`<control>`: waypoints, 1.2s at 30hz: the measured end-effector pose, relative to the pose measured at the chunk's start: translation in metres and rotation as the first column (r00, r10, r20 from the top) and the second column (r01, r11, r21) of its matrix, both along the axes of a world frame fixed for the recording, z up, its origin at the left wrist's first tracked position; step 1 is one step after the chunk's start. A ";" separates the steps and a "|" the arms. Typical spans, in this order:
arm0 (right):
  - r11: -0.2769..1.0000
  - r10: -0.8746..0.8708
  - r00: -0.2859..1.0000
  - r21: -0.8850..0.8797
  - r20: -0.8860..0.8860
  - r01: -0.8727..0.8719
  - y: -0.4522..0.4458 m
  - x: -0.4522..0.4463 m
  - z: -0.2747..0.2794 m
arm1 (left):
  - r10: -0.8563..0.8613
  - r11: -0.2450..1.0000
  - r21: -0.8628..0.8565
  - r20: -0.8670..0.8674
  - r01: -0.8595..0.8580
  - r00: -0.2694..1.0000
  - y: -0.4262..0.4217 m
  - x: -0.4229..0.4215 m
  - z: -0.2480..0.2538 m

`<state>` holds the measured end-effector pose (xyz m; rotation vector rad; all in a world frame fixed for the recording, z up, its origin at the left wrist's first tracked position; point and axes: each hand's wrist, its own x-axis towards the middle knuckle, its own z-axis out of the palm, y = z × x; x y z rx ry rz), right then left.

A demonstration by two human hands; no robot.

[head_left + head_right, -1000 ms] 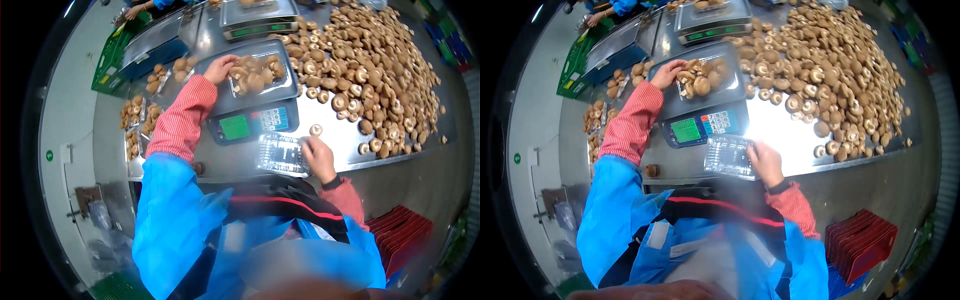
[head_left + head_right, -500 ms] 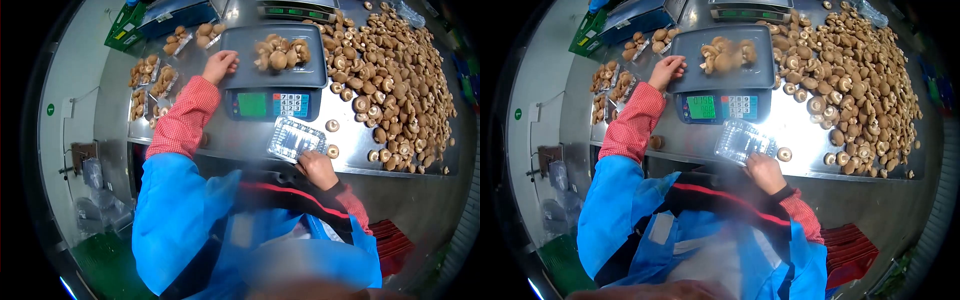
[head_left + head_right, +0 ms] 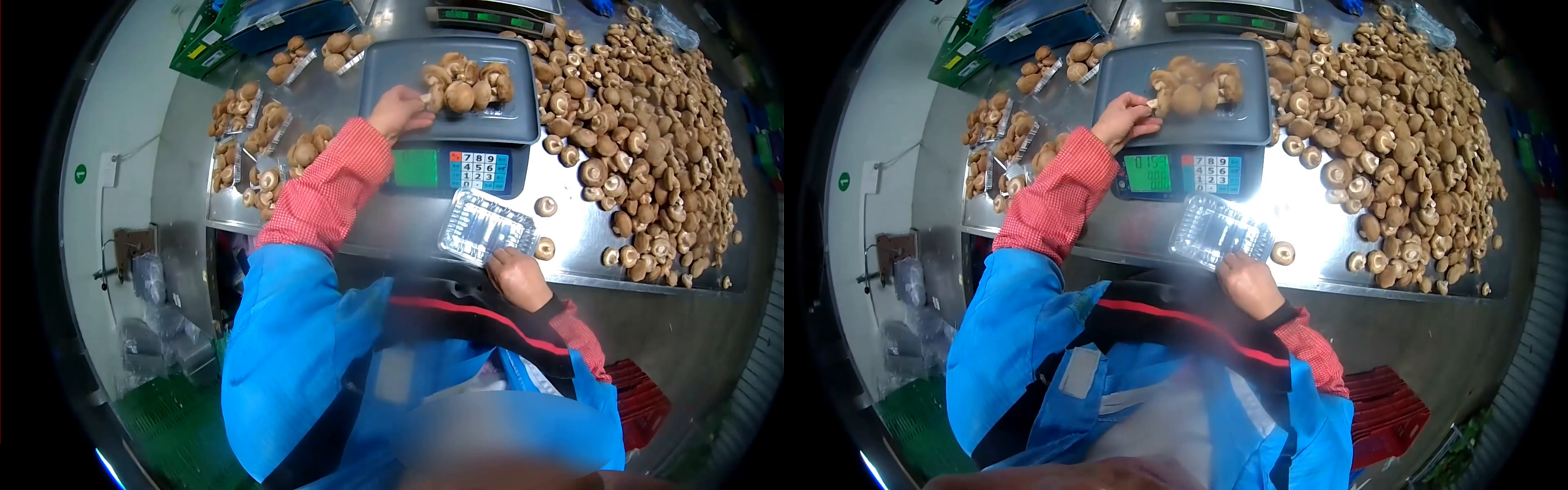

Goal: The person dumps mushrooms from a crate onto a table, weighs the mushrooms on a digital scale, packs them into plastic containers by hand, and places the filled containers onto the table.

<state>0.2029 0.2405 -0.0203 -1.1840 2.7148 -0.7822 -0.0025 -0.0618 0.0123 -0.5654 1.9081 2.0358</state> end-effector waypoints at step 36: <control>0.969 -0.247 0.908 0.097 0.340 0.227 -0.015 -0.064 0.033 | 0.212 0.963 0.201 -0.141 -0.182 0.967 -0.056 -0.032 -0.002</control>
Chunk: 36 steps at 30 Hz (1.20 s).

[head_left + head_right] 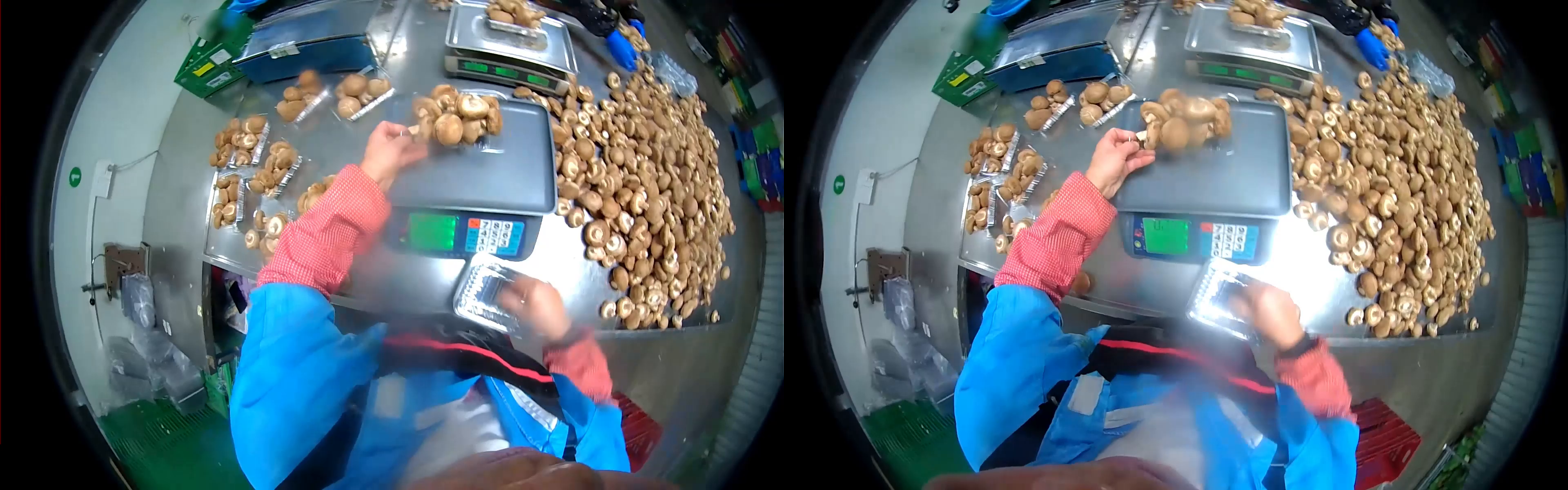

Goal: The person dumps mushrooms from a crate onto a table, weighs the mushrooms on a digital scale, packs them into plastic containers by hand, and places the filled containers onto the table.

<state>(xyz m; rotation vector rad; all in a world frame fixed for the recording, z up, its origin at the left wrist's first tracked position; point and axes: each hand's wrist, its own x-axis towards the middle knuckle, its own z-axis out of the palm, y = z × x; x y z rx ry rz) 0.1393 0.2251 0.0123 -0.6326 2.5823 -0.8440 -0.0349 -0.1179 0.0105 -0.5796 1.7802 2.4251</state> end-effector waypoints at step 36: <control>0.945 -0.265 0.814 0.026 -0.516 0.325 0.030 0.075 -0.003 | -0.969 0.163 -0.006 0.186 0.987 0.161 0.196 0.067 0.049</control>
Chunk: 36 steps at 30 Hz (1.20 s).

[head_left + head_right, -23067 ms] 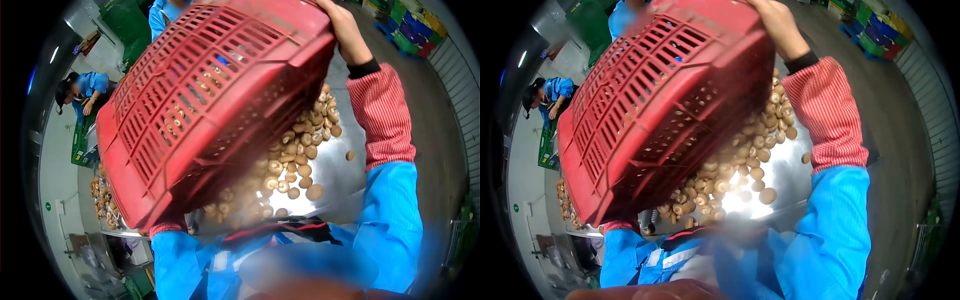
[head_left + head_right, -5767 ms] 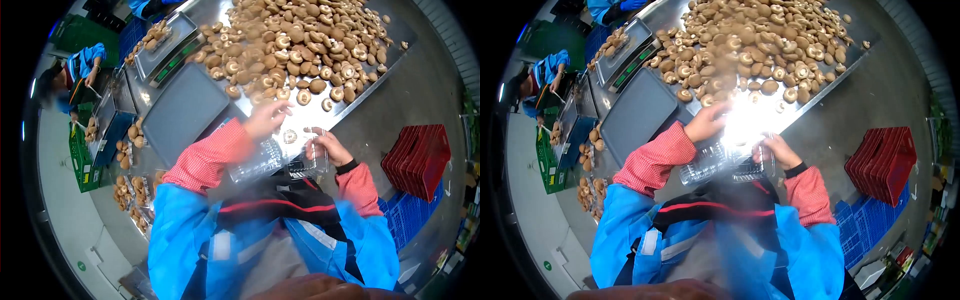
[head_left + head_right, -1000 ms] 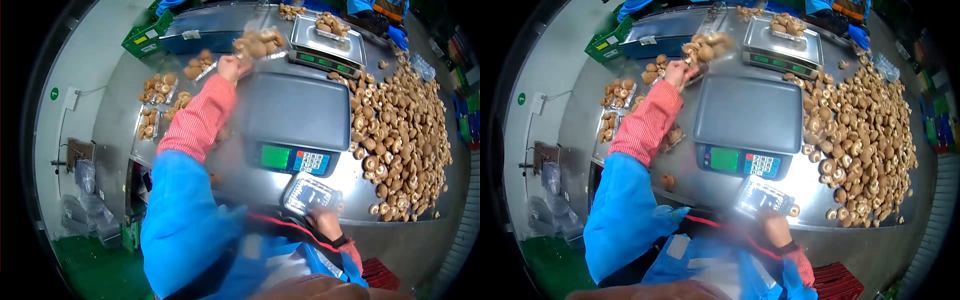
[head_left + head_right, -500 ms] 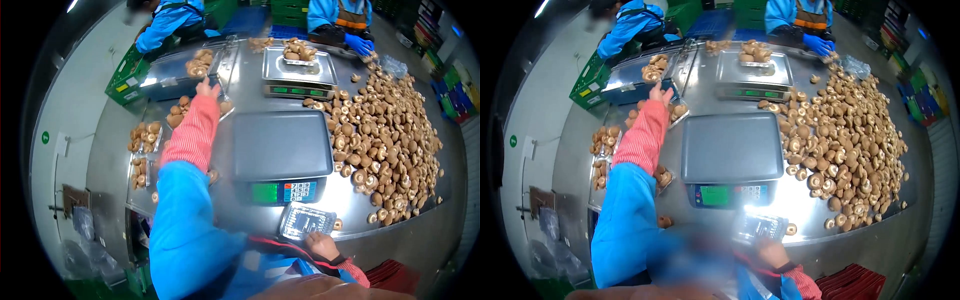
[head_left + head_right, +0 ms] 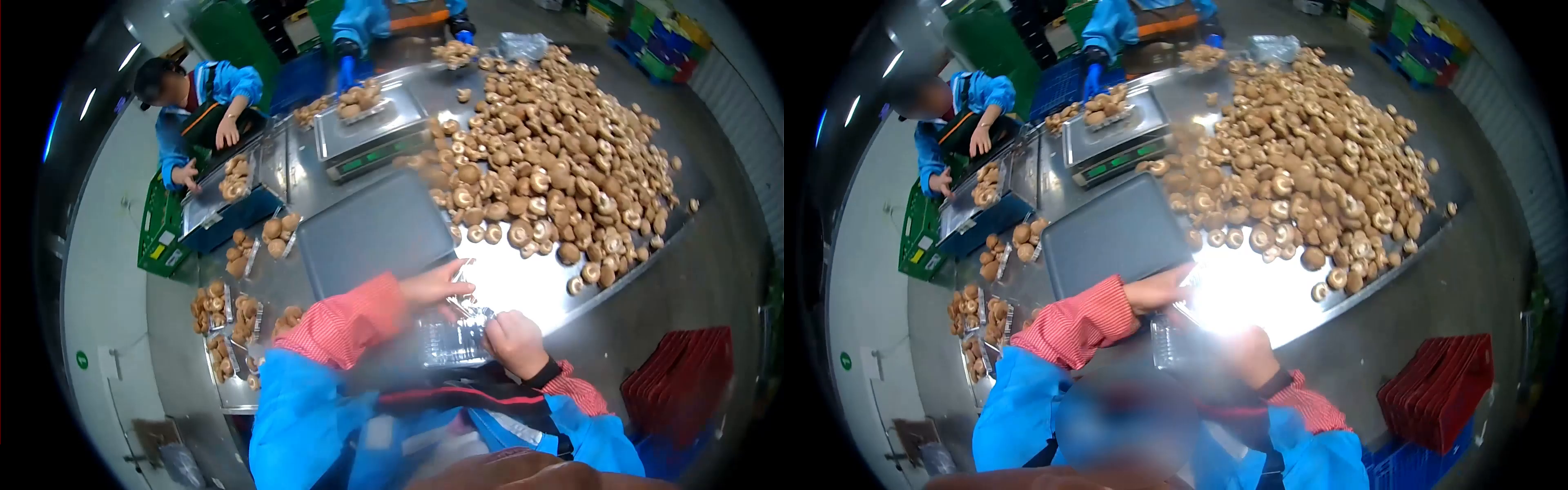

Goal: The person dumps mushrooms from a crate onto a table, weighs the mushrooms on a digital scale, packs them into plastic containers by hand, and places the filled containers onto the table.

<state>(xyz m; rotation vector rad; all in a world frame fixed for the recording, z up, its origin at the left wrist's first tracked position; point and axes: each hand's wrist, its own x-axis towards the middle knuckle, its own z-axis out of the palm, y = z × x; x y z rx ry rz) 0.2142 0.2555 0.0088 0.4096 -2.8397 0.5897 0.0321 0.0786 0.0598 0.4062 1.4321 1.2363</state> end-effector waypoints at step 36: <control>0.321 -0.812 0.249 0.047 0.527 0.946 0.174 -0.013 0.017 | -0.146 0.949 -0.287 -0.770 -0.132 0.622 0.177 -0.087 -0.150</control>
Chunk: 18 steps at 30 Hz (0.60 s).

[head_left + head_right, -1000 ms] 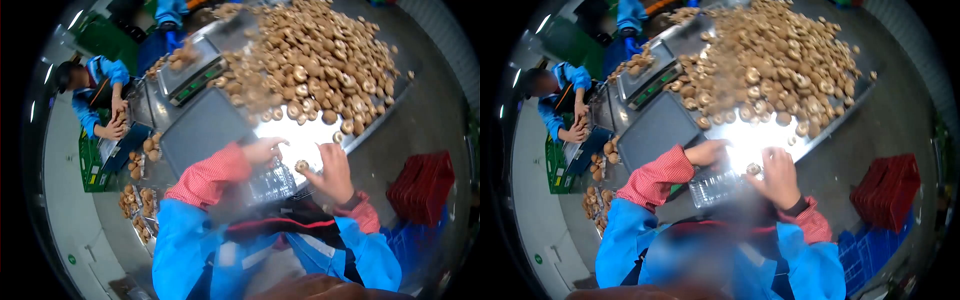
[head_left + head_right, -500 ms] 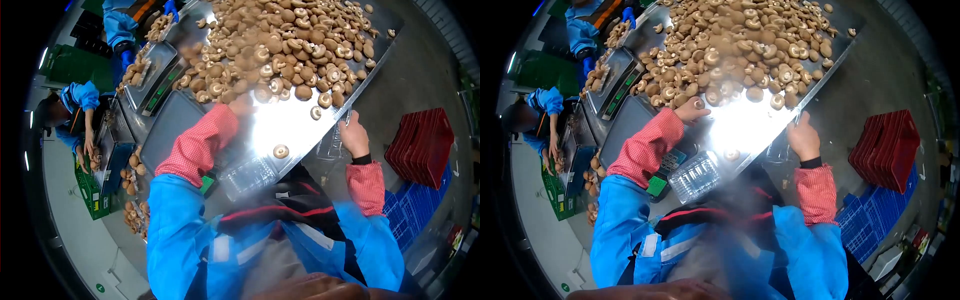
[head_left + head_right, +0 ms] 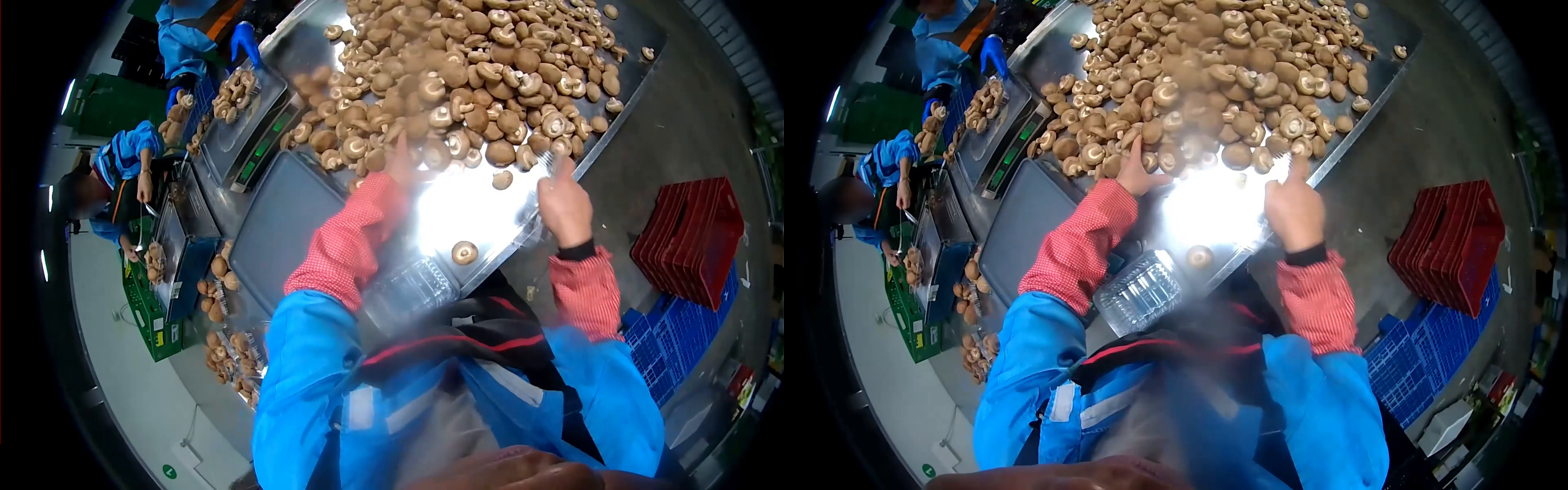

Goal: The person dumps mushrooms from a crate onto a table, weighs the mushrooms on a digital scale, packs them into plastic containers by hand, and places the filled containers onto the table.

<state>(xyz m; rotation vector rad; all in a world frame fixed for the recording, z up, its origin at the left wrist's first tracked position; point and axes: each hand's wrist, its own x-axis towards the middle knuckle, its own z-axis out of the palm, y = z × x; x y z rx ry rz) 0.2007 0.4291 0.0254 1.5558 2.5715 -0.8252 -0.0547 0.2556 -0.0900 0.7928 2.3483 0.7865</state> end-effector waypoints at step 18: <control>1.000 0.022 0.947 -0.005 -0.319 -0.025 -0.003 -0.060 -0.088 | -0.139 0.936 0.350 0.300 0.027 0.944 0.018 0.012 0.011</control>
